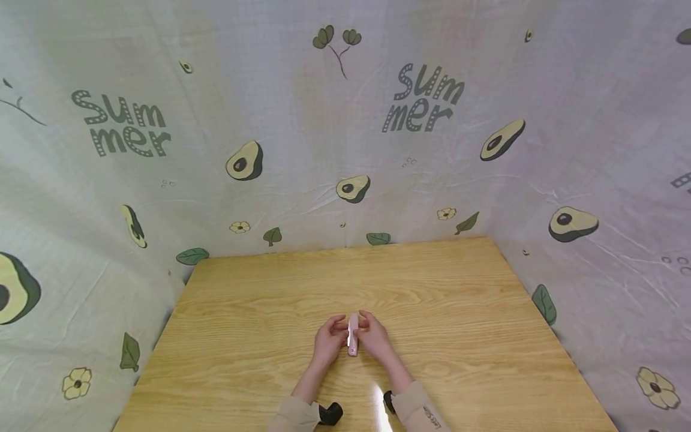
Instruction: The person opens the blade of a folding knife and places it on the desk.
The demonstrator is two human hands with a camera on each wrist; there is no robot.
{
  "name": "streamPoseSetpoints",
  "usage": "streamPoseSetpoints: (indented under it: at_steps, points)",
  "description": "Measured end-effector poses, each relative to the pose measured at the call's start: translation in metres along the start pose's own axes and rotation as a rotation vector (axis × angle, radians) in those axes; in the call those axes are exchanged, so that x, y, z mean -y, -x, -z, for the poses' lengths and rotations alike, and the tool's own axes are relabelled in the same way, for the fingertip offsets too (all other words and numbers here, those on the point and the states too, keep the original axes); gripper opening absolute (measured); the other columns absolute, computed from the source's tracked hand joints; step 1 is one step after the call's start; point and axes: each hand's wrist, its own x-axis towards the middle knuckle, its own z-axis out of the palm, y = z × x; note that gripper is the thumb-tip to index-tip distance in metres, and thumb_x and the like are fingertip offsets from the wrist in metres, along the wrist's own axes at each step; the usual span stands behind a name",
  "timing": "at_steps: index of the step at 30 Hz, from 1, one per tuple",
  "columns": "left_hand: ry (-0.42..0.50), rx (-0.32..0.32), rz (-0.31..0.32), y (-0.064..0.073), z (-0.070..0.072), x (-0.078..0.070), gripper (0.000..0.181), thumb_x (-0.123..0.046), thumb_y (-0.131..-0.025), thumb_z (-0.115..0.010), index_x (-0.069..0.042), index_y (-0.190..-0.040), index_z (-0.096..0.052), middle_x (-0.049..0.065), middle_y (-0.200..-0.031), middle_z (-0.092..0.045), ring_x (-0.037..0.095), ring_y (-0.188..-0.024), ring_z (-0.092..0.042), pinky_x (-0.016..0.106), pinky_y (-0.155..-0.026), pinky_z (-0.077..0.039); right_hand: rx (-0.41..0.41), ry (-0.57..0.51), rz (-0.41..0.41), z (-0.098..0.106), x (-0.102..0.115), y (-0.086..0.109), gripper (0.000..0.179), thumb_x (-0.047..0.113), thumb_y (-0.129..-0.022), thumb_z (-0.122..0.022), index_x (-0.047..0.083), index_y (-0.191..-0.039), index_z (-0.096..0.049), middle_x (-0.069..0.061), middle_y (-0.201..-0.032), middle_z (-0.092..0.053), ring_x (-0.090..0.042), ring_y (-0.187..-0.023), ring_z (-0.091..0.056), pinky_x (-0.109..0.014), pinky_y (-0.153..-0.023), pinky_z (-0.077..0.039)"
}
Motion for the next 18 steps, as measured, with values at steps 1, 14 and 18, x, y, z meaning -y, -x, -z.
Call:
streamPoseSetpoints:
  at_steps: [1,14,18]
  points:
    - [-0.011,-0.007,-0.004,0.0,0.0,0.0,0.041,0.011,-0.079,-0.063,0.008,-0.121,-0.061,0.021,-0.099,-0.068,0.026,-0.083,-0.067,0.029,-0.064,-0.061,0.001,0.004,0.006,0.0,0.0,0.0,0.053,-0.006,-0.087,-0.063,-0.012,-0.136,-0.044,-0.029,-0.108,-0.063,-0.036,-0.096,-0.065,-0.037,-0.077,-0.059]
    - [0.047,0.124,0.057,-0.001,0.004,-0.012,0.044,0.012,-0.084,-0.063,0.004,-0.126,-0.061,0.014,-0.089,-0.064,0.012,-0.072,-0.062,0.031,-0.068,-0.061,0.164,0.053,0.104,0.017,0.0,-0.004,0.055,0.0,-0.092,-0.06,-0.003,-0.144,-0.041,-0.011,-0.092,-0.057,-0.016,-0.074,-0.051,-0.023,-0.058,-0.046]
    - [0.005,0.151,0.044,0.0,0.007,-0.02,0.041,0.009,-0.085,-0.064,0.004,-0.126,-0.062,0.014,-0.088,-0.063,0.011,-0.071,-0.06,0.034,-0.069,-0.062,0.19,0.02,0.121,0.021,0.001,-0.005,0.055,-0.001,-0.093,-0.06,-0.003,-0.144,-0.041,-0.012,-0.092,-0.054,-0.014,-0.074,-0.049,-0.021,-0.059,-0.045]
